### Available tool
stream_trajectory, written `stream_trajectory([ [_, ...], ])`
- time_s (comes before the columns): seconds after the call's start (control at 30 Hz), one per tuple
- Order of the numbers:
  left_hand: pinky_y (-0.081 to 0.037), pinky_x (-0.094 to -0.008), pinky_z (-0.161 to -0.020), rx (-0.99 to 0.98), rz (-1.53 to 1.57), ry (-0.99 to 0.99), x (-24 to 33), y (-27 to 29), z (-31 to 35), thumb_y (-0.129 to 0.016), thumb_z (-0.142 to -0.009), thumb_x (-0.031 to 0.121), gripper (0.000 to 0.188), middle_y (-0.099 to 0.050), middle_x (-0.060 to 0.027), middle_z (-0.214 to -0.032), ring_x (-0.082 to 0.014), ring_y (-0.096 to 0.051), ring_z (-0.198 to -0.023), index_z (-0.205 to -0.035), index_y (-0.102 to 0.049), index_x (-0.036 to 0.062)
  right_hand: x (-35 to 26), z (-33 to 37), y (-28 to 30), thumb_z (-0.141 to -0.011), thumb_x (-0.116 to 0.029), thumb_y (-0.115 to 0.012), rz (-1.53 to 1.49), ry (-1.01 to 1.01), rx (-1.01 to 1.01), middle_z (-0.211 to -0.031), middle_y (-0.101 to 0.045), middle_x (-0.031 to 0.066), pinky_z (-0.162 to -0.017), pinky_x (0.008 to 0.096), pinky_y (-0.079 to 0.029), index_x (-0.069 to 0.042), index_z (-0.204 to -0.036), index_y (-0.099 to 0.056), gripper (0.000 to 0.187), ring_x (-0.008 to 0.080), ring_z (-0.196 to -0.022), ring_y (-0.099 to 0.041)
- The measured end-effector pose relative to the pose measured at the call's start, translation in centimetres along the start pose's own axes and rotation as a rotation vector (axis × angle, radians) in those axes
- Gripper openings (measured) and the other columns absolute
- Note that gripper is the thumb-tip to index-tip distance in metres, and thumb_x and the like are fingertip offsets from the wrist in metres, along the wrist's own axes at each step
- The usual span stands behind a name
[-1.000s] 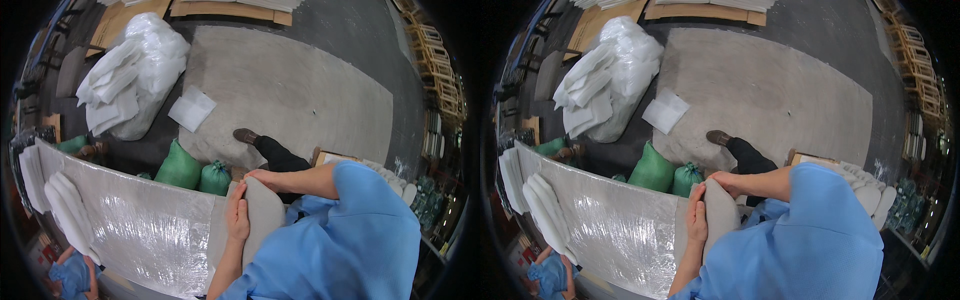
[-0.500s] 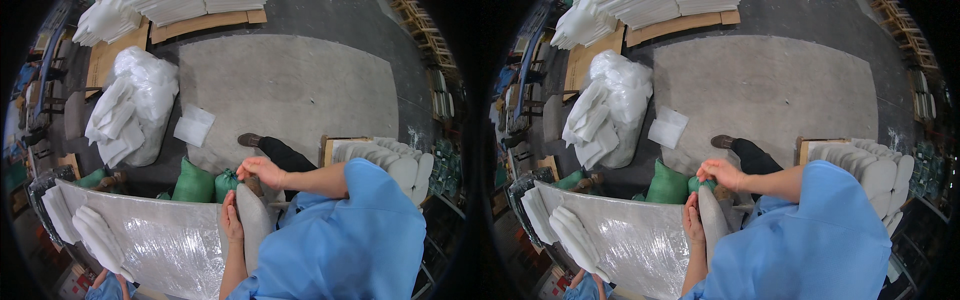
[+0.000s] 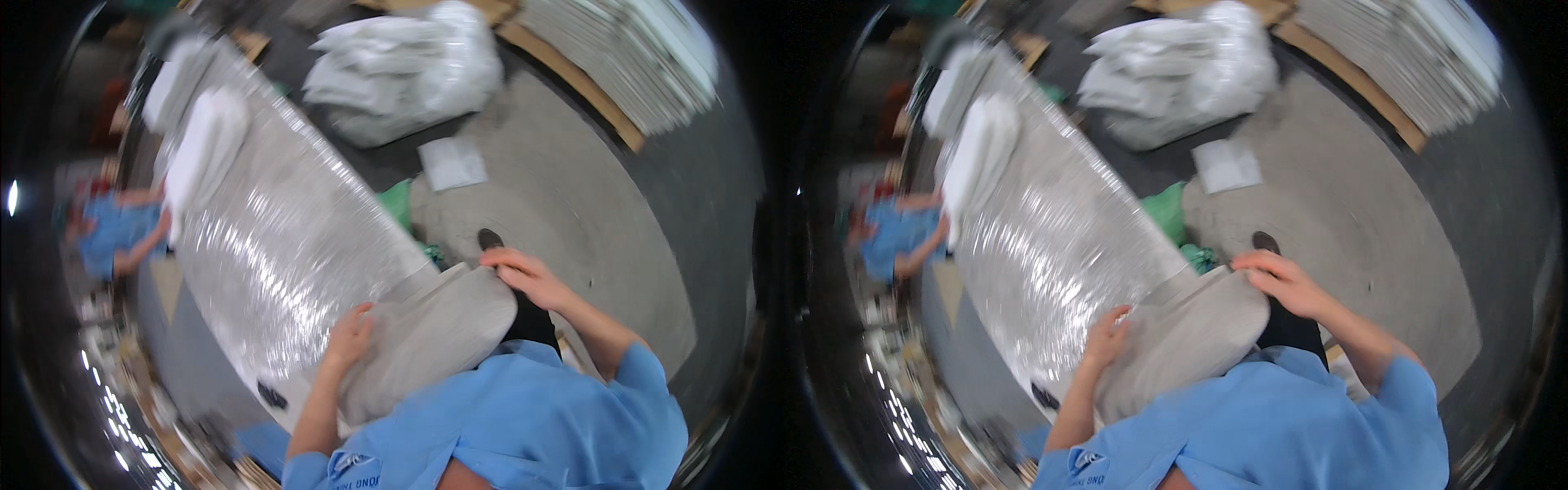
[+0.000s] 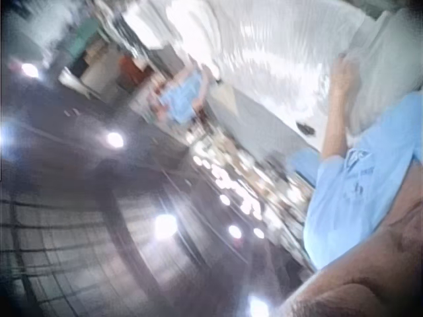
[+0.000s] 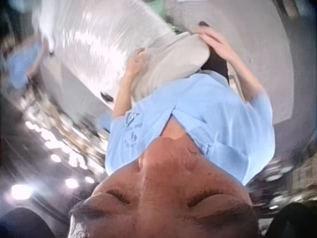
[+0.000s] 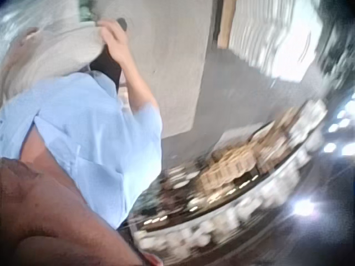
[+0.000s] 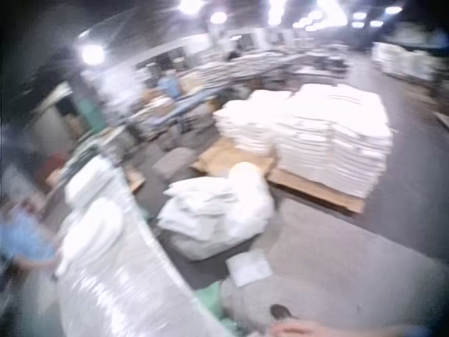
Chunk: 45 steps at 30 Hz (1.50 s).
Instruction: The person wraps white foam pads in gray fabric covers at a worktable. They pull the fabric over each pad, tuck the edges, and place the finished items on a nearby stack. Other workers handle foam and fabric at the same table.
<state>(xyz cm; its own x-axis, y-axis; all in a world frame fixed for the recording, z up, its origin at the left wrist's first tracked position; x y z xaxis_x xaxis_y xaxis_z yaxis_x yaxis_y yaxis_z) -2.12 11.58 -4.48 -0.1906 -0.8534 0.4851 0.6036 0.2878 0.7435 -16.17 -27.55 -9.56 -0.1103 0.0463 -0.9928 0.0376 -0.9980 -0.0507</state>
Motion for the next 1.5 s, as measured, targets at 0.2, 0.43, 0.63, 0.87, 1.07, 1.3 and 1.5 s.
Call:
stream_trajectory([
  [0.2,-0.057,-0.0399,-0.082,0.267,0.118,0.645,-14.2,-0.2,20.4,-0.063,-0.099,0.021,0.033,-0.077,-0.0167,-0.102,-0.0304,-0.074,-0.093,-0.126,-0.070,0.0036,-12.1,2.1,-8.8,-0.074,-0.019,-0.081,1.064,0.383,-0.606,-0.136,-0.062,0.0121,-0.109,0.0497,-0.043,-0.012,-0.140,-0.060,0.070,0.0329,-0.132,-0.056],
  [0.43,-0.059,-0.0410,-0.093,0.182,1.558,0.580,-6.0,-16.5,19.5,-0.061,-0.105,0.032,0.045,-0.073,-0.0146,-0.119,-0.0277,-0.072,-0.107,-0.139,-0.058,0.0039,-13.6,-1.6,-14.6,-0.068,-0.011,-0.076,1.194,0.473,-0.590,-0.112,-0.071,0.0132,-0.089,0.0468,-0.051,-0.009,-0.123,-0.064,0.057,0.0329,-0.104,-0.068],
  [0.63,-0.056,-0.0466,-0.102,0.407,2.178,0.080,0.3,-14.0,11.1,-0.056,-0.107,0.045,0.055,-0.062,-0.0136,-0.142,-0.0310,-0.064,-0.126,-0.147,-0.052,0.0081,-16.5,2.2,-13.3,-0.074,-0.014,-0.076,1.076,0.431,-0.366,-0.107,-0.072,0.0144,-0.086,0.0468,-0.052,-0.007,-0.121,-0.067,0.048,0.0349,-0.098,-0.069],
  [0.87,-0.056,-0.0411,-0.097,0.678,1.935,-0.335,1.2,-2.3,5.8,-0.058,-0.107,0.047,0.050,-0.067,-0.0079,-0.132,-0.0277,-0.068,-0.118,-0.141,-0.058,0.0103,-16.3,4.5,-17.7,-0.096,-0.035,-0.074,0.281,0.292,-0.402,-0.129,-0.068,0.0143,-0.094,0.0381,-0.051,-0.005,-0.133,-0.066,0.048,0.0290,-0.110,-0.065],
  [1.07,-0.057,-0.0397,-0.096,0.439,1.723,-0.194,4.0,1.7,3.3,-0.057,-0.107,0.047,0.049,-0.067,-0.0075,-0.129,-0.0264,-0.068,-0.115,-0.140,-0.059,0.0096,-8.4,-4.2,-15.1,-0.087,-0.031,-0.087,-0.053,0.195,0.320,-0.122,-0.059,0.0115,-0.090,0.0338,-0.050,-0.002,-0.142,-0.049,0.072,0.0224,-0.104,-0.057],
  [1.3,-0.057,-0.0381,-0.094,-0.017,1.263,0.156,2.4,-6.9,6.1,-0.056,-0.108,0.046,0.048,-0.068,-0.0071,-0.126,-0.0248,-0.069,-0.111,-0.138,-0.061,0.0089,-2.1,3.0,-16.2,-0.087,-0.024,-0.089,-0.417,-0.234,0.370,-0.092,-0.054,0.0007,-0.073,0.0282,-0.045,-0.008,-0.105,-0.053,0.043,0.0113,-0.081,-0.046],
  [1.5,-0.057,-0.0367,-0.092,-0.235,0.557,-0.110,5.8,-10.3,2.5,-0.055,-0.108,0.046,0.048,-0.068,-0.0066,-0.124,-0.0235,-0.069,-0.108,-0.136,-0.062,0.0082,1.0,6.1,-14.3,-0.095,-0.010,-0.076,-0.567,-0.329,0.374,-0.099,-0.067,0.0021,-0.080,0.0296,-0.050,-0.004,-0.110,-0.064,0.020,0.0123,-0.089,-0.060],
])
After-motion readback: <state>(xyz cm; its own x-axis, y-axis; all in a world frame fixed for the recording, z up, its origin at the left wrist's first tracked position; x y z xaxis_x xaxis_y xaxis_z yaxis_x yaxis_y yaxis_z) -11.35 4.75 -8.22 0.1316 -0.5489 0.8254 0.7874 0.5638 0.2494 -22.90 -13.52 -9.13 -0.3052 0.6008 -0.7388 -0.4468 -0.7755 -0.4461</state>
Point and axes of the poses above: each hand's wrist, its own z-axis away from the middle knuckle, its own y-axis out of the back of the hand, x = y × z, the point moved 2 cm from there along -z, towards the middle knuckle
